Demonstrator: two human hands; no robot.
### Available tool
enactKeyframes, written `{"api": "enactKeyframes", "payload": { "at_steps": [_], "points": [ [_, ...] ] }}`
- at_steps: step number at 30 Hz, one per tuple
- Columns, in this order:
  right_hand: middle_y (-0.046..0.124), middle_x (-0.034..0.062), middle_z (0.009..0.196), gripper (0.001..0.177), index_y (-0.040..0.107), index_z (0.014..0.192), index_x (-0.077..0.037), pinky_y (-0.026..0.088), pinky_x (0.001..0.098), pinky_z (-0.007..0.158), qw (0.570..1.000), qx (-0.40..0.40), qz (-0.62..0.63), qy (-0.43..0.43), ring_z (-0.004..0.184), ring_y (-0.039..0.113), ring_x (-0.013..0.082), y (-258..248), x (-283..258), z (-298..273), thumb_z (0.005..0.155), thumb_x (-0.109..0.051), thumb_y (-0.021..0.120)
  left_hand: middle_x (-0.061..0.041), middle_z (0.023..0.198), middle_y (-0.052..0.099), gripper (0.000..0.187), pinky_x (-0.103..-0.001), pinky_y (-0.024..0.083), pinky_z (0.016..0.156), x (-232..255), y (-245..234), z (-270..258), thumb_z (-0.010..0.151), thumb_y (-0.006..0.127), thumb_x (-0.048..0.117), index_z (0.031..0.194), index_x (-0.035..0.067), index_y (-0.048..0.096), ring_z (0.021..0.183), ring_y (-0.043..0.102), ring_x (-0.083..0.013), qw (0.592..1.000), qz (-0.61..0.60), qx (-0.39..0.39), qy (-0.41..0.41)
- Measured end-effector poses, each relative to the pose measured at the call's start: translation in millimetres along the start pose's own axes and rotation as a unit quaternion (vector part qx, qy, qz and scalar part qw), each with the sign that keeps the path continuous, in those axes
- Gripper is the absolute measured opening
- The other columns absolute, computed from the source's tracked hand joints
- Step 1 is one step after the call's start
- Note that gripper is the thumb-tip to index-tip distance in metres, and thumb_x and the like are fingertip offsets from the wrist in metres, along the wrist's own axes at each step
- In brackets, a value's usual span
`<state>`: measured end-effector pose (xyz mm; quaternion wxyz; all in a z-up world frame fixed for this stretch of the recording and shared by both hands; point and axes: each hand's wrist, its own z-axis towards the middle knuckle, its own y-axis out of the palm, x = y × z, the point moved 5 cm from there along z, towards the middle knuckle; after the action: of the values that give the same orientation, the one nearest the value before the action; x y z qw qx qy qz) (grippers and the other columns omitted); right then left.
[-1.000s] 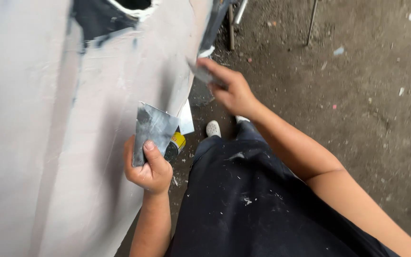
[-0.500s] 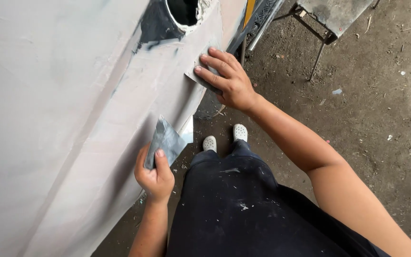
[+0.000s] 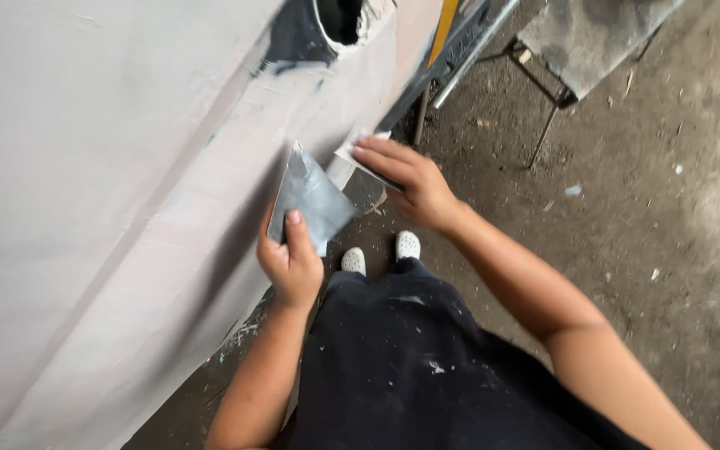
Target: The person applies body filler to the wheel arch and side panel of a car using two metal scrapers. They repeatedly scoop filler from a can and spread it onto the vehicle's surface, smoothing the area.
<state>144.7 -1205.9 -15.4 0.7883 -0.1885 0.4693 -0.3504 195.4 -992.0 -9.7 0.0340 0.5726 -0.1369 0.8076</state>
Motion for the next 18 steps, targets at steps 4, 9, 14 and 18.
{"api": "enactKeyframes", "payload": {
  "at_steps": [4,9,14,18],
  "points": [
    [0.055,0.0113,0.155,0.074,0.053,0.150,-0.013,0.041,0.0411,0.128,0.956,-0.005,0.294,-0.018,0.150,0.051,0.0301,-21,-46,-24,0.084,0.021,0.048,0.001,0.099,0.065,0.023,-0.024,0.047,0.073,-6,12,-6,0.109,0.057,0.015,0.123,-0.004,0.063,0.082,0.054,-0.0068,0.990,-0.106,0.084,-0.028],
    [0.057,0.0177,0.151,0.070,0.059,0.144,-0.010,0.040,0.0415,0.123,0.975,-0.072,0.193,0.085,0.146,0.050,0.0342,-14,-33,-40,0.081,0.020,0.053,0.000,0.093,0.063,0.015,-0.023,0.045,0.072,-4,-7,-15,0.114,0.060,0.012,0.112,-0.002,0.063,0.080,0.054,-0.0064,0.982,-0.171,0.077,-0.007],
    [0.056,0.0172,0.152,0.062,0.060,0.142,-0.011,0.042,0.0471,0.123,0.996,0.031,0.078,0.036,0.149,0.048,0.0368,-25,-49,-35,0.088,0.017,0.055,-0.008,0.104,0.072,0.026,-0.027,0.057,0.077,39,12,-11,0.107,0.059,0.012,0.129,0.000,0.066,0.089,0.070,-0.0133,0.998,-0.015,-0.015,0.057],
    [0.063,0.0095,0.141,0.052,0.070,0.132,-0.019,0.047,0.0492,0.113,0.999,-0.050,0.006,-0.019,0.139,0.055,0.0327,-4,-67,-37,0.083,-0.003,0.073,-0.014,0.108,0.073,0.025,-0.030,0.059,0.082,35,1,-11,0.108,0.060,0.010,0.130,0.000,0.066,0.095,0.074,-0.0188,0.990,0.065,-0.018,0.121]
  ]
}}
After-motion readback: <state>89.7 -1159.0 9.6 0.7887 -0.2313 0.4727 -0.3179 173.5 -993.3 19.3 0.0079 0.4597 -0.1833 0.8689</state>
